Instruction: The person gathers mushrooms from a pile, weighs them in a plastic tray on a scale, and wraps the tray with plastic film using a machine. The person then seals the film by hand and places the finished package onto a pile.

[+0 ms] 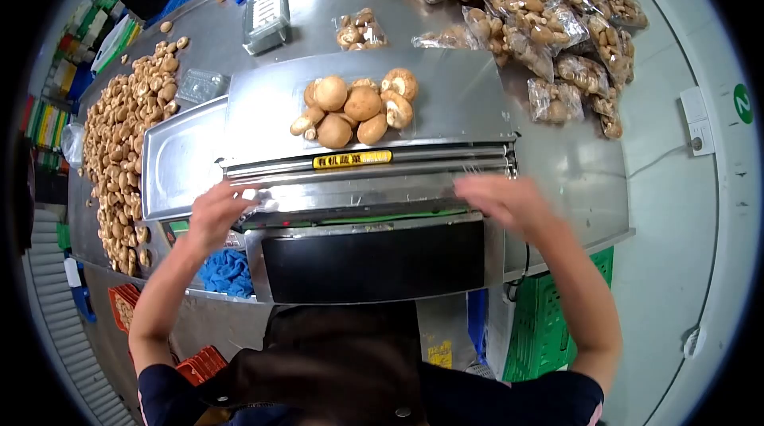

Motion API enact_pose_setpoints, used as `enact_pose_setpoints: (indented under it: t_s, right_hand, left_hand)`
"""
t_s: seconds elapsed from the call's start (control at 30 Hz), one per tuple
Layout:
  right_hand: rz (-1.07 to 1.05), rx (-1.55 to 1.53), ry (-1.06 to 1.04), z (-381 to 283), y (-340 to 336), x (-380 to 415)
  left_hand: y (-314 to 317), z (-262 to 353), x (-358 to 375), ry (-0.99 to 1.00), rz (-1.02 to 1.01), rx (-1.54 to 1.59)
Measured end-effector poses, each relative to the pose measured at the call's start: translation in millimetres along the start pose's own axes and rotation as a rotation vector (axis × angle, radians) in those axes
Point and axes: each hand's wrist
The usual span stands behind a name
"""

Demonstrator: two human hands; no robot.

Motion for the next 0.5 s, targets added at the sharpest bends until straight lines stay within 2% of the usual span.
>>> enact_pose_setpoints:
  t_s: [0.03,0.07,0.1,0.13,0.17,0.2,0.23,0.27,0.3,0.33,0.37,0.4,0.43,0.5]
  right_hand:
    - [-0.118,-0.177,0.248,-19,-16,21]
    - [-0.072,-0.312,0.266,-33,-26,31]
    - [-0.023,-0.447,0.281,-44,-37,34]
    - [0.119,-0.489,0.08,-55,-51,25]
    - [0.253,-0.532,-0.116,-64,-62,9]
    - [0.445,-0.501,-0.086,-72,-67,-12]
    - [0.641,-0.463,-0.06,-80,-71,-41]
    - [0.67,-0.387,-0.09,-83,-67,-79]
    - [0.697,-0.309,-0.119,-75,-59,-117]
    - [0.685,-0.029,-0.114,-49,-45,-153]
    - [0.664,0.253,-0.106,-16,-21,-180]
    - [0.522,0.29,-0.077,18,9,-192]
    - [0.378,0.326,-0.049,38,25,-201]
    - [0.199,0.129,0.161,-11,6,-171]
  left_hand:
    - [-16,18,12,-0.019,-0.157,-0.177]
    - [-31,43,15,-0.225,-0.084,0.101]
    - [-43,51,13,-0.265,0.089,0.128]
    - [-55,59,11,-0.291,0.268,0.158]
    - [-71,63,-19,-0.195,0.437,0.344]
    - [-84,42,-29,-0.056,0.597,0.405]
    - [-76,47,-80,-0.163,0.951,0.469]
    - [-72,18,-109,-0.131,0.848,0.241]
    - [-62,-14,-126,-0.151,0.711,0.204]
    - [-38,-52,-141,-0.077,0.635,0.366]
    - [-6,-99,-137,-0.233,0.504,0.244]
    - [23,-119,-132,-0.267,0.295,0.067]
    - [40,-127,-134,-0.301,0.086,-0.11]
    - [25,-66,-134,-0.36,-0.024,-0.076]
Point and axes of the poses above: each hand's wrist, its own x-axis away from the middle knuckle, its own y-axis out of the palm, z = x × y, and after that the axes turned 12 degrees about y, right-handed
